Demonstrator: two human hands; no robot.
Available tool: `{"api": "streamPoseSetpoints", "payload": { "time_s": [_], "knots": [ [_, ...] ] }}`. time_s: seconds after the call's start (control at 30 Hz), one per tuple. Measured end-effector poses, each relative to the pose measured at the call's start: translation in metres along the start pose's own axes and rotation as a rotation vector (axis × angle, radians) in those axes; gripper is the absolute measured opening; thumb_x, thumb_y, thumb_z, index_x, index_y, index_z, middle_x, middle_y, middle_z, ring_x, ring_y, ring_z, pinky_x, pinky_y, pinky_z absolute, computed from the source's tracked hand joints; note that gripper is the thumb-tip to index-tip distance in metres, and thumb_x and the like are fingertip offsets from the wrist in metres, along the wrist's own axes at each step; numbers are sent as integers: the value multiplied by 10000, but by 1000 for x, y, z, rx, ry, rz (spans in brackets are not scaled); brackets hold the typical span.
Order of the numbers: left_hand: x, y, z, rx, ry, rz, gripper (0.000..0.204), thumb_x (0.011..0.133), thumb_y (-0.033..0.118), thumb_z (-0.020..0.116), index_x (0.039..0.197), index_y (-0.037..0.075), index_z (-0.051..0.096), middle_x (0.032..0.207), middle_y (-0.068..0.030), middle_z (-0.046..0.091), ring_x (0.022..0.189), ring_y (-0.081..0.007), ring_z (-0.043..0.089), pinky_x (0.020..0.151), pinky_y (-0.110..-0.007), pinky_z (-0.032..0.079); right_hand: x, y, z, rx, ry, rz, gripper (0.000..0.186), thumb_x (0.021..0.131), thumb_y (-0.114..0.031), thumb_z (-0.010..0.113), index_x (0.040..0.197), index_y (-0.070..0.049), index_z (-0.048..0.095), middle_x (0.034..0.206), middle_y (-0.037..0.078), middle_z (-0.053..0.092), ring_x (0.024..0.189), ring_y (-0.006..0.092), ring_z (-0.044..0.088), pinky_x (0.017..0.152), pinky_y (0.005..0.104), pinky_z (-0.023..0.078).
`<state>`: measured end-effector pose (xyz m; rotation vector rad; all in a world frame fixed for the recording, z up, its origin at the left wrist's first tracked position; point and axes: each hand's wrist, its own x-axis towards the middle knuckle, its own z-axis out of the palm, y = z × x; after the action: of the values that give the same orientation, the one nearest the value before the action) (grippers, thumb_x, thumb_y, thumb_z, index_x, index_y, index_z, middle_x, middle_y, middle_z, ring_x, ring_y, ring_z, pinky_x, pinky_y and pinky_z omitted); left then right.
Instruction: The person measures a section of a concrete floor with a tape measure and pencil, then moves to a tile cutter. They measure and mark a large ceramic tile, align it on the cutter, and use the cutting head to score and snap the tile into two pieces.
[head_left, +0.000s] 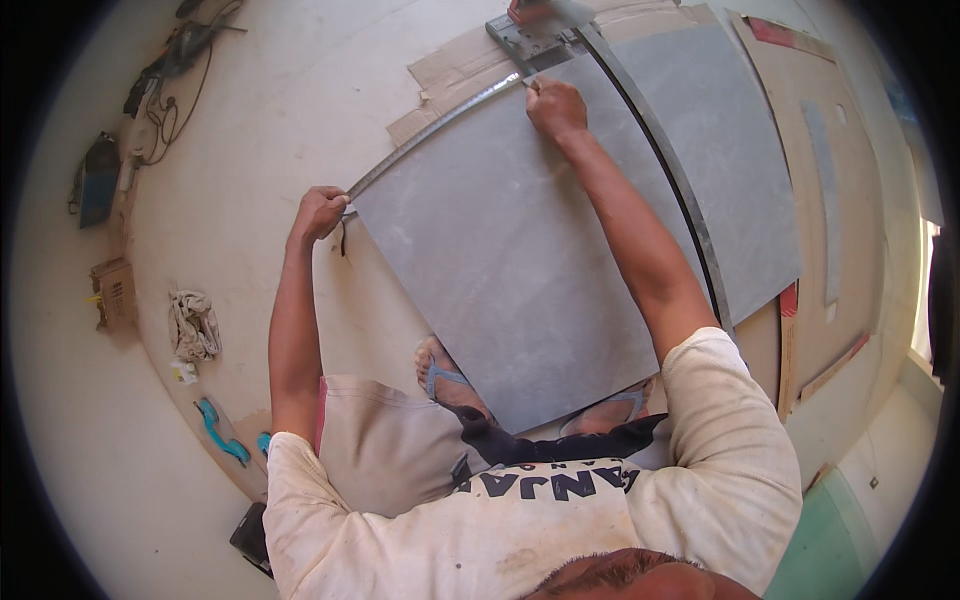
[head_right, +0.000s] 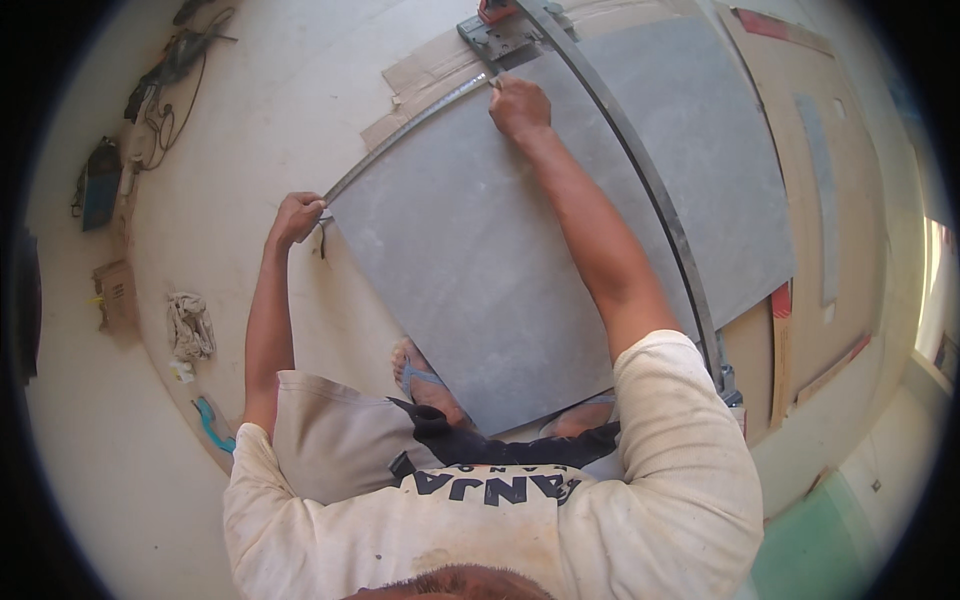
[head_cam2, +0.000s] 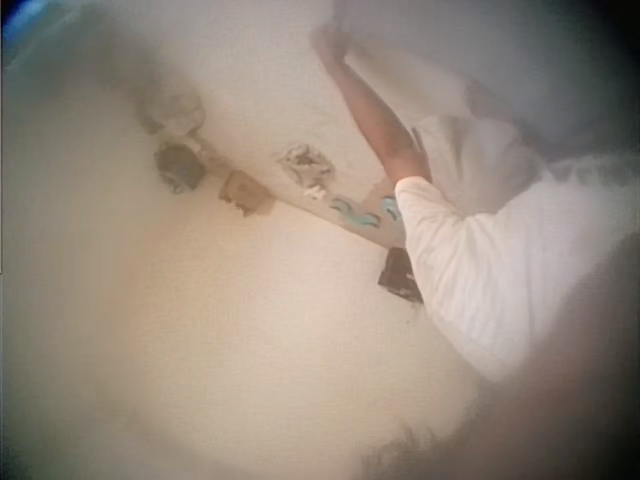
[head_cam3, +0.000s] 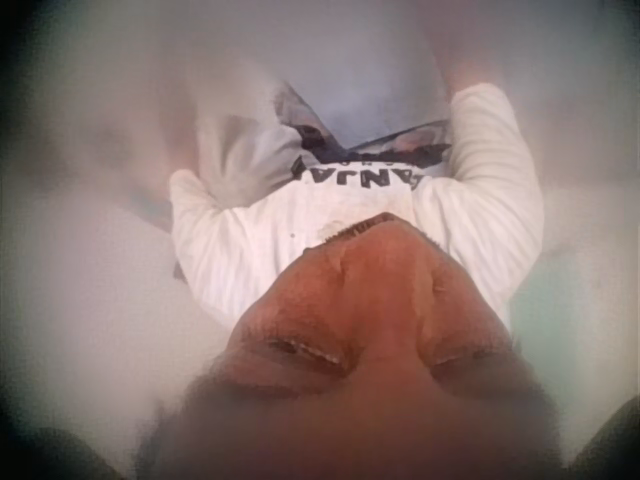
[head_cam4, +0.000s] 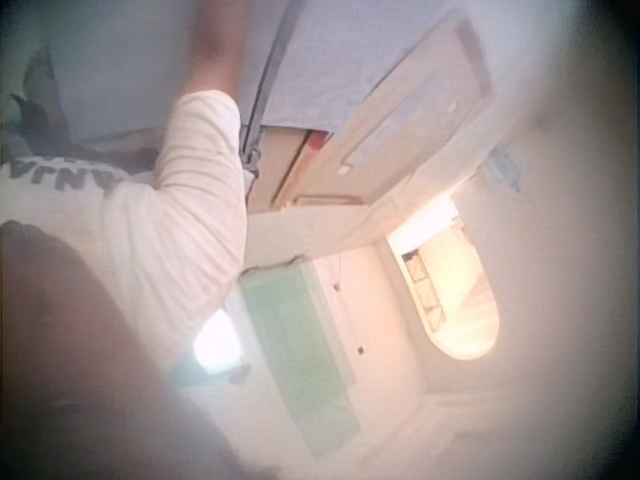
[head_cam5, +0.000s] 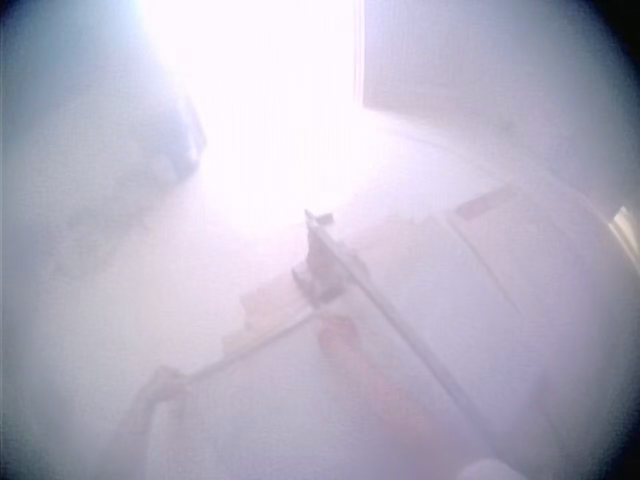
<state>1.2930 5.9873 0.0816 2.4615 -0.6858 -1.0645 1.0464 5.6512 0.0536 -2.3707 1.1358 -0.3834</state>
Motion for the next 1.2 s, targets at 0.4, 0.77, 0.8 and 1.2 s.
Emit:
{"api": "streamPoseSetpoints", "payload": {
  "time_s": [0.4, 0.77, 0.8, 1.2],
  "knots": [
    [-1, 16, -4, 57, -35, -34, 247, 763, 208, 566, 798, -24, 646, 614, -55, 564, 608, -137, 524, 601, -294, 440, -8, 6, -4, 22, -1, 52, 165, 814, -224, 553, 845, -88, 640, 823, 180, 655, 802, 378, 632, 734, 453, 509],
    [2, 4, -1, 48, 23, 29, 270, 769, 226, 573, 823, -27, 650, 646, -90, 598, 629, -161, 544, 619, -307, 449, -8, 3, -5, 10, 1, 39, 170, 818, -225, 556, 842, -79, 640, 840, 181, 653, 813, 378, 628, 750, 454, 502],
    [0, 7, 0, 68, 45, 33, 273, 770, 229, 575, 828, -27, 650, 652, -94, 604, 633, -163, 547, 621, -308, 451, -11, 6, -5, 15, -24, 46, 173, 819, -226, 555, 846, -78, 639, 844, 180, 653, 814, 379, 628, 751, 454, 502],
    [1, 9, -2, 63, 37, 38, 289, 763, 239, 571, 857, -18, 661, 689, -100, 625, 653, -172, 564, 643, -317, 455, -6, 4, -1, -4, -14, 61, 170, 811, -215, 556, 872, -86, 648, 851, 191, 654, 822, 366, 634, 748, 444, 509]
  ]
}}
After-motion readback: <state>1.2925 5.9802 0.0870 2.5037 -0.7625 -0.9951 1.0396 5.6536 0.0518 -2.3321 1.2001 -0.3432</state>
